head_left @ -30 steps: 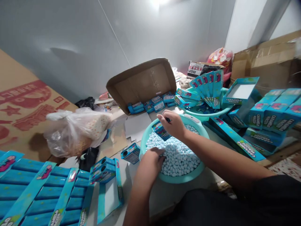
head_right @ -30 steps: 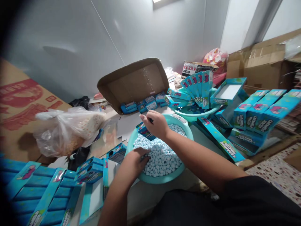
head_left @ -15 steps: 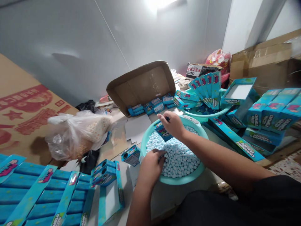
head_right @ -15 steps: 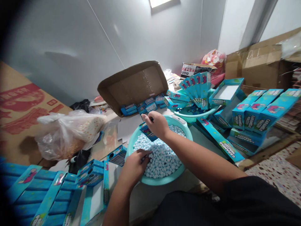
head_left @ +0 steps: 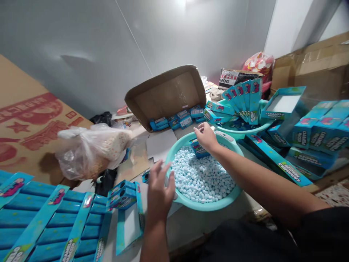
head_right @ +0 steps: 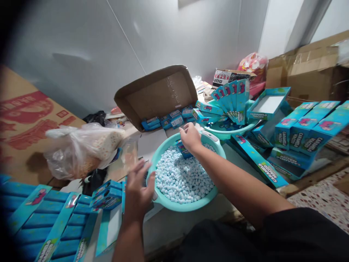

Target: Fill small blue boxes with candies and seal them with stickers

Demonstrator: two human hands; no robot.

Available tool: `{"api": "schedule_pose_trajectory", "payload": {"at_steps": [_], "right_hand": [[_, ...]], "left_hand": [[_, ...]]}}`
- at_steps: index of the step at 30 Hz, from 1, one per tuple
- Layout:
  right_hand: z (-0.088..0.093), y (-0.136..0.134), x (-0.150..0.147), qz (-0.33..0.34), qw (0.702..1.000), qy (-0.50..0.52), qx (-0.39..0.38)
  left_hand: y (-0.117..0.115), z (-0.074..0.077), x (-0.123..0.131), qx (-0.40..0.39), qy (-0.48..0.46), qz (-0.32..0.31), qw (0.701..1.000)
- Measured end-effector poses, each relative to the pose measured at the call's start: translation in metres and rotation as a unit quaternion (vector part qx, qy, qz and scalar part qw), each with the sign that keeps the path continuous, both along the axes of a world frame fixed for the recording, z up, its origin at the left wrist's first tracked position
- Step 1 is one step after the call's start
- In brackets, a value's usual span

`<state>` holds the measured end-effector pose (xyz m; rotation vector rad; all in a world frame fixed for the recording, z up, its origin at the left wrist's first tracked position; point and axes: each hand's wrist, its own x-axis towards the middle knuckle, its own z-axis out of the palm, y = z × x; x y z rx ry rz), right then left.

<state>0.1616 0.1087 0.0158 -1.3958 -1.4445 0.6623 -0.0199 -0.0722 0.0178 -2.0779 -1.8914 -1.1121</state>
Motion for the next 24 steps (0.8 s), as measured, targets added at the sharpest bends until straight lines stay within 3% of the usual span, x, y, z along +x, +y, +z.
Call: {"api": "schedule_pose_trajectory", "payload": {"at_steps": [2, 4, 7, 9, 12, 15, 18, 20, 24], "right_hand": [[0.004, -0.008, -0.001, 0.021, 0.996, -0.068, 0.048], [0.009, -0.025, -0.003, 0.141, 0.980, -0.108, 0.091], [0.012, -0.057, -0.001, 0.397, 0.896, -0.195, 0.036], [0.012, -0.075, 0.002, 0.464, 0.835, -0.295, -0.020], [0.014, -0.085, 0.003, 0.478, 0.790, -0.383, -0.034], [0.020, -0.084, -0.004, 0.463, 0.780, -0.418, -0.046], [0.021, -0.082, -0.012, 0.424, 0.785, -0.439, -0.106], [0.018, -0.079, -0.013, 0.414, 0.794, -0.429, -0.119], [0.011, -0.068, -0.004, 0.398, 0.827, -0.382, -0.108]], "left_hand": [[-0.001, 0.001, -0.016, 0.088, -0.024, 0.106, 0.990], [0.000, -0.003, -0.035, 0.084, -0.096, 0.166, 0.978], [0.003, -0.015, -0.062, -0.088, -0.218, 0.157, 0.959], [0.005, -0.024, -0.073, -0.175, -0.261, 0.144, 0.938], [0.007, -0.027, -0.075, -0.134, -0.333, 0.152, 0.921], [0.009, -0.010, -0.061, -0.028, -0.382, 0.131, 0.914], [0.015, 0.015, -0.037, 0.040, -0.399, 0.088, 0.912], [0.023, 0.023, -0.016, 0.059, -0.432, 0.057, 0.898], [0.045, 0.014, 0.025, 0.036, -0.500, 0.000, 0.865]]}}
